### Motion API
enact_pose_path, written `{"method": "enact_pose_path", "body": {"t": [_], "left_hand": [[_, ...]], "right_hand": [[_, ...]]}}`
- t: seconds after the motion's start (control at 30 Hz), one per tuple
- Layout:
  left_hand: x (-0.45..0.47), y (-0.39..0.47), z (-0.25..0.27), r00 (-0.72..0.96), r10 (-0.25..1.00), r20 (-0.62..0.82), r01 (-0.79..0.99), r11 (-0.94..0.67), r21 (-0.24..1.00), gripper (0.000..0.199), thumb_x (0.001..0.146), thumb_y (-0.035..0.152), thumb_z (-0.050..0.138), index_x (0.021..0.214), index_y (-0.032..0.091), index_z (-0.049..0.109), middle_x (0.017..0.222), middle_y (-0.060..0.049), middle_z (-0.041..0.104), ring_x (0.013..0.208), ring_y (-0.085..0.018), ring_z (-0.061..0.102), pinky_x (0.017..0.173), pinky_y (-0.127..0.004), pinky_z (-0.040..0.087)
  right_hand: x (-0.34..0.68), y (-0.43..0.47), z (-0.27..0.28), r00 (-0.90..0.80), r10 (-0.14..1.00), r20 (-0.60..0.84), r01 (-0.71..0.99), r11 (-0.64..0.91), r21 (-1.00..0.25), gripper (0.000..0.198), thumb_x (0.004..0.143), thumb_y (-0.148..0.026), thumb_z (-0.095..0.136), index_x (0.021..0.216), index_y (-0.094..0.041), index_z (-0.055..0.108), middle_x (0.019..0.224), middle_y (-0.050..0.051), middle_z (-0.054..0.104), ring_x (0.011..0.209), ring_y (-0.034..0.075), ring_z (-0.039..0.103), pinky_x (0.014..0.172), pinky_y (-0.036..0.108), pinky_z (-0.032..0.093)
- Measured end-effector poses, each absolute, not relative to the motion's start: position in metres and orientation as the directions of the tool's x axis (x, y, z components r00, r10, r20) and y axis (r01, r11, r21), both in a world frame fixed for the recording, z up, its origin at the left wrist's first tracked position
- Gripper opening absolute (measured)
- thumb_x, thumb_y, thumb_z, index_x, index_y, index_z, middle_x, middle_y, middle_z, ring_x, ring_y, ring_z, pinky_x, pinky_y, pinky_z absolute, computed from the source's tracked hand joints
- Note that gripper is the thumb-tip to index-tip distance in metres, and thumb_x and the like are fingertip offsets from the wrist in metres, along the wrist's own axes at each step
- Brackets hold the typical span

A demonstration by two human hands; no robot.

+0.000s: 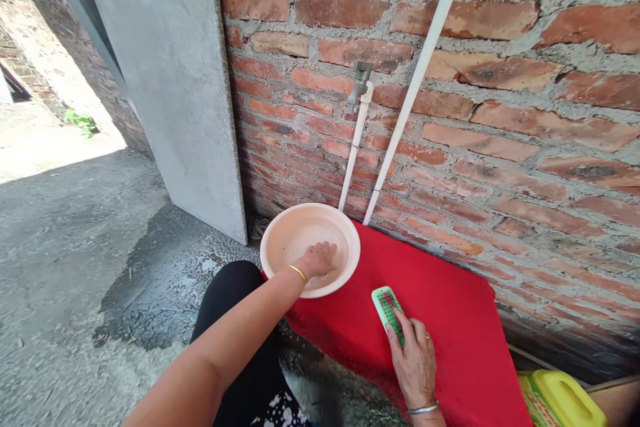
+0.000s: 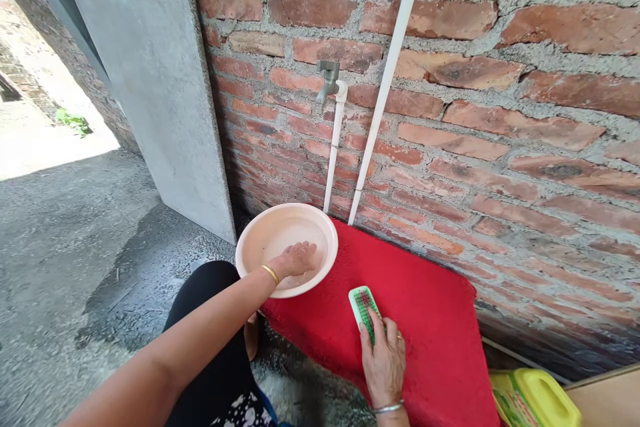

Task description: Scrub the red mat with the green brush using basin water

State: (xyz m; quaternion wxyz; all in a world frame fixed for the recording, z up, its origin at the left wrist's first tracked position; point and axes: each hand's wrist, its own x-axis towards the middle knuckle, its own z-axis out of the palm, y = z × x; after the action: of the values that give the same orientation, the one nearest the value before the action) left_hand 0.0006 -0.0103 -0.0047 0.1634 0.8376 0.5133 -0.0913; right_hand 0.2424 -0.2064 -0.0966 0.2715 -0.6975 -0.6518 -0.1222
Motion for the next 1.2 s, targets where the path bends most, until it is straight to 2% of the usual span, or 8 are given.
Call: {"method": "enact_pose_path", "body": {"t": [0.17, 0.4, 0.5, 0.57, 0.73, 0.8, 1.07, 1.2], "left_hand": [[0.0, -0.007, -0.009, 0.439, 0.83, -0.344, 0.898, -0.402, 0.176, 0.048, 0.087, 0.043, 0.059, 0.126, 0.017, 0.049, 0.128, -0.018, 0.057, 0.119, -0.035, 0.057, 0.095, -0.049, 0.046], [-0.002, -0.005, -0.007, 0.412, 0.825, -0.387, 0.911, -0.374, 0.173, 0.059, 0.085, 0.053, 0.059, 0.128, 0.013, 0.051, 0.132, -0.022, 0.057, 0.122, -0.035, 0.056, 0.097, -0.047, 0.046], [-0.002, -0.004, -0.005, 0.434, 0.804, -0.406, 0.9, -0.402, 0.167, 0.057, 0.086, 0.05, 0.056, 0.13, 0.014, 0.051, 0.134, -0.021, 0.055, 0.123, -0.034, 0.056, 0.097, -0.047, 0.046], [-0.003, -0.003, -0.007, 0.448, 0.793, -0.412, 0.893, -0.42, 0.164, 0.056, 0.087, 0.049, 0.054, 0.13, 0.014, 0.051, 0.135, -0.021, 0.055, 0.123, -0.035, 0.055, 0.097, -0.048, 0.046], [-0.009, 0.005, -0.019, 0.502, 0.763, -0.408, 0.863, -0.47, 0.183, 0.054, 0.083, 0.048, 0.057, 0.125, 0.015, 0.053, 0.134, -0.02, 0.055, 0.122, -0.033, 0.056, 0.098, -0.045, 0.046], [-0.012, 0.009, -0.023, 0.516, 0.756, -0.403, 0.855, -0.486, 0.182, 0.053, 0.08, 0.045, 0.06, 0.124, 0.016, 0.054, 0.131, -0.018, 0.057, 0.12, -0.032, 0.057, 0.099, -0.043, 0.046], [-0.009, 0.019, -0.025, 0.54, 0.711, -0.451, 0.832, -0.532, 0.158, 0.054, 0.07, 0.037, 0.067, 0.118, 0.013, 0.058, 0.123, -0.017, 0.062, 0.113, -0.03, 0.061, 0.096, -0.038, 0.048], [-0.004, 0.019, -0.016, 0.565, 0.683, -0.463, 0.82, -0.526, 0.225, 0.051, 0.068, 0.038, 0.068, 0.113, 0.014, 0.061, 0.113, -0.015, 0.068, 0.107, -0.029, 0.063, 0.095, -0.037, 0.047]], "right_hand": [[0.23, -0.194, -0.088, 0.107, 0.893, 0.437, 0.987, -0.044, -0.154, 0.045, 0.095, -0.053, 0.037, 0.122, -0.027, 0.062, 0.093, 0.006, 0.06, 0.078, 0.019, 0.055, 0.074, 0.033, 0.042], [0.307, -0.202, -0.076, 0.443, 0.783, 0.436, 0.893, -0.427, -0.139, 0.063, 0.094, -0.062, 0.026, 0.121, -0.019, 0.064, 0.084, 0.008, 0.056, 0.064, 0.019, 0.05, 0.06, 0.033, 0.038], [0.321, -0.219, -0.076, 0.524, 0.734, 0.431, 0.847, -0.504, -0.17, 0.064, 0.092, -0.065, 0.027, 0.121, -0.021, 0.063, 0.086, 0.008, 0.056, 0.063, 0.02, 0.05, 0.057, 0.033, 0.037], [0.308, -0.224, -0.079, 0.493, 0.761, 0.422, 0.87, -0.448, -0.208, 0.061, 0.092, -0.065, 0.029, 0.12, -0.023, 0.064, 0.089, 0.008, 0.057, 0.068, 0.02, 0.053, 0.058, 0.033, 0.039], [0.241, -0.214, -0.087, 0.17, 0.906, 0.388, 0.965, -0.074, -0.25, 0.044, 0.096, -0.053, 0.036, 0.122, -0.029, 0.062, 0.097, 0.005, 0.06, 0.084, 0.019, 0.058, 0.076, 0.031, 0.045], [0.233, -0.209, -0.087, 0.15, 0.912, 0.381, 0.972, -0.066, -0.224, 0.041, 0.096, -0.049, 0.037, 0.124, -0.03, 0.061, 0.098, 0.005, 0.061, 0.084, 0.018, 0.058, 0.077, 0.031, 0.045], [0.322, -0.24, -0.069, 0.57, 0.753, 0.329, 0.817, -0.563, -0.129, 0.053, 0.096, -0.052, 0.031, 0.128, -0.02, 0.058, 0.097, 0.01, 0.058, 0.078, 0.02, 0.058, 0.069, 0.033, 0.044], [0.333, -0.248, -0.062, 0.641, 0.701, 0.313, 0.751, -0.658, -0.064, 0.051, 0.093, -0.052, 0.038, 0.129, -0.021, 0.056, 0.1, 0.012, 0.059, 0.084, 0.024, 0.059, 0.073, 0.036, 0.043]]}}
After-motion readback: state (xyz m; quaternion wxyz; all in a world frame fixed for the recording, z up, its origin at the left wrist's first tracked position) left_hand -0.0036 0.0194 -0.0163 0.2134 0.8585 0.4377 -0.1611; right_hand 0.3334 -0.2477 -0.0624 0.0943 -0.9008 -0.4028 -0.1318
